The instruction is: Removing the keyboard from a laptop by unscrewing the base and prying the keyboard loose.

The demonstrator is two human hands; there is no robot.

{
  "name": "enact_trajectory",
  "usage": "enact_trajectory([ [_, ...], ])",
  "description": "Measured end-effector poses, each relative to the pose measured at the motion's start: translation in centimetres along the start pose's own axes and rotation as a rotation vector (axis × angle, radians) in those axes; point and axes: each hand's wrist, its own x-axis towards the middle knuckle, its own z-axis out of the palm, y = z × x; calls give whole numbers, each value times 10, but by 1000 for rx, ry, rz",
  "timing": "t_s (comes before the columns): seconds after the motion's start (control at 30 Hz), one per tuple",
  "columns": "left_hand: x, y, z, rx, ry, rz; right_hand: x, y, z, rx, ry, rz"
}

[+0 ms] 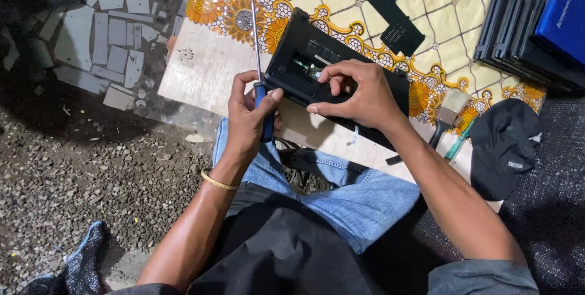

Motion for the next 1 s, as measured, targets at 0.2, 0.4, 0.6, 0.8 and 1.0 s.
enact_trajectory([
  [0.2, 0, 6, 17, 83, 172, -16, 1, 6, 11, -66, 34, -71],
  [0.4, -1, 9, 14, 185, 210, -25, -2, 22, 20, -217, 49, -202],
  [0.6, -1, -14, -1, 201, 236, -54, -10, 27, 25, -251, 61, -231],
  [0.8, 4, -20, 1, 201, 194, -26, -19, 38, 38, -285, 137, -267],
  [1.0, -9, -21, 26, -19, 35, -112, -22, 17, 21, -198, 100, -201],
])
